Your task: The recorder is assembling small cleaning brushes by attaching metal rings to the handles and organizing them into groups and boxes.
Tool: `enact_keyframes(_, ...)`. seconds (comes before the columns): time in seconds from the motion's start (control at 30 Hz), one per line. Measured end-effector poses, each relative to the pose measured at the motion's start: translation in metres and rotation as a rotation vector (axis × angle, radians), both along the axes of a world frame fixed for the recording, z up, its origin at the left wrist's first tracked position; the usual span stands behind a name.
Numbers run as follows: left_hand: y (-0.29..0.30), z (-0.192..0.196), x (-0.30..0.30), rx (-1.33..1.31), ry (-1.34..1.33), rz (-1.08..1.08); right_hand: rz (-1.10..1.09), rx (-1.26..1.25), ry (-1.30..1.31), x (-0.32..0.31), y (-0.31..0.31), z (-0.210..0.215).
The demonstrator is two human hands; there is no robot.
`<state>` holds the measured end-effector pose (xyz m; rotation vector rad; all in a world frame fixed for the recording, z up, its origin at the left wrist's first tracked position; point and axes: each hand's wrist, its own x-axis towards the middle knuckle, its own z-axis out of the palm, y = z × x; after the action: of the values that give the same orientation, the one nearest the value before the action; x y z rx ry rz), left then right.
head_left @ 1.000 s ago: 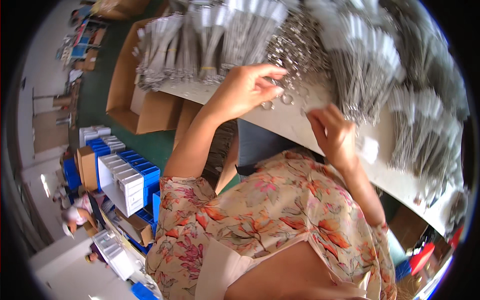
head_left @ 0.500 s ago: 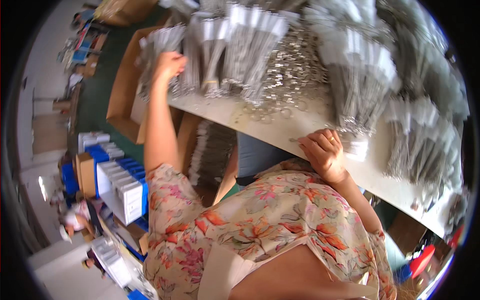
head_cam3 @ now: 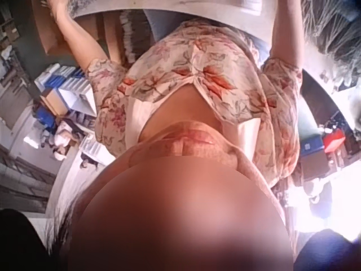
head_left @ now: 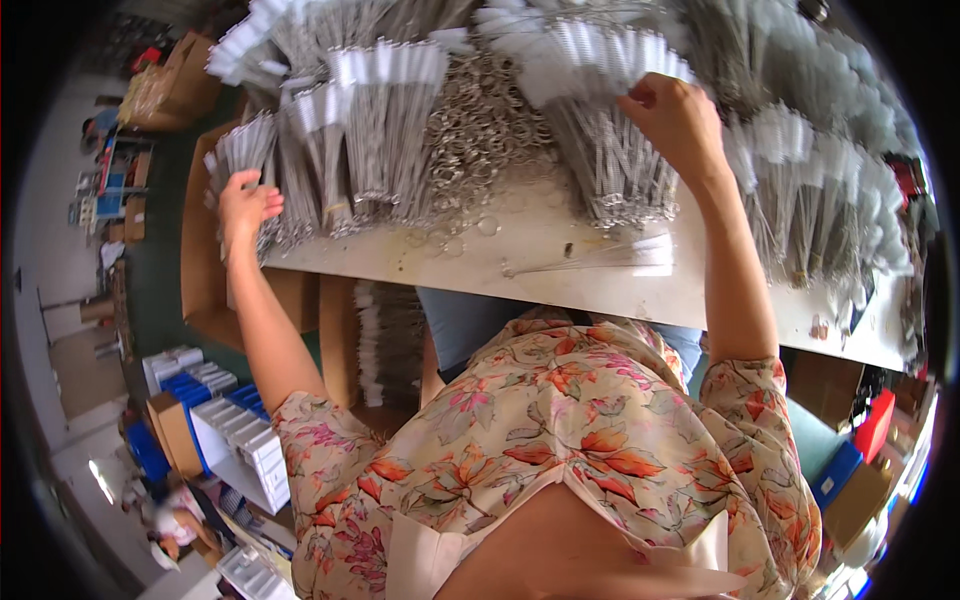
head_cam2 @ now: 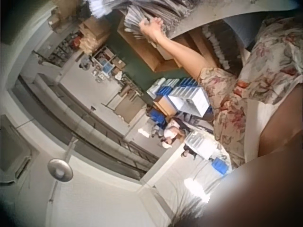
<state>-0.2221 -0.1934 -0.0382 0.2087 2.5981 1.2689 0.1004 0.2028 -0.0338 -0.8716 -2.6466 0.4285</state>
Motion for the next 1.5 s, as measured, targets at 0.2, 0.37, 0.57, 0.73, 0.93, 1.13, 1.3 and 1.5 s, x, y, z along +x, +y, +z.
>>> enact_keyframes(0.2, 0.0, 0.015, 0.037, 0.409, 0.102, 0.2, 0.039, -0.284, 0.211, -0.007, 0.011, -0.007)
enact_keyframes(0.37, 0.07, 0.012, 0.069, 0.747, -0.044, -0.065, 0.019, -0.158, 0.445, -0.014, 0.013, 0.004)
enact_keyframes(0.57, 0.132, -0.017, 0.058, -0.419, 0.604, -0.449, 0.008, -0.669, 0.764, 0.019, 0.011, 0.073)
enact_keyframes(0.73, 0.122, -0.033, 0.035, -0.297, 0.559, -0.444, -0.162, -0.088, 0.286, 0.117, 0.045, 0.03)
enact_keyframes(0.93, 0.135, -0.023, 0.028, 0.033, 0.625, -0.475, -0.324, 0.021, -0.078, 0.158, 0.035, -0.007)
enact_keyframes(1.13, 0.133, 0.019, 0.058, 0.507, 0.429, -0.194, -0.347, -0.139, 0.092, 0.17, 0.055, -0.016)
enact_keyframes(1.3, 0.133, 0.024, 0.102, 0.697, 0.101, -0.256, -0.481, 0.17, 0.607, 0.214, 0.114, 0.028)
enact_keyframes(1.5, 0.101, 0.013, 0.124, 0.667, -0.127, -0.246, -0.646, -0.155, 0.794, 0.306, 0.197, 0.051)
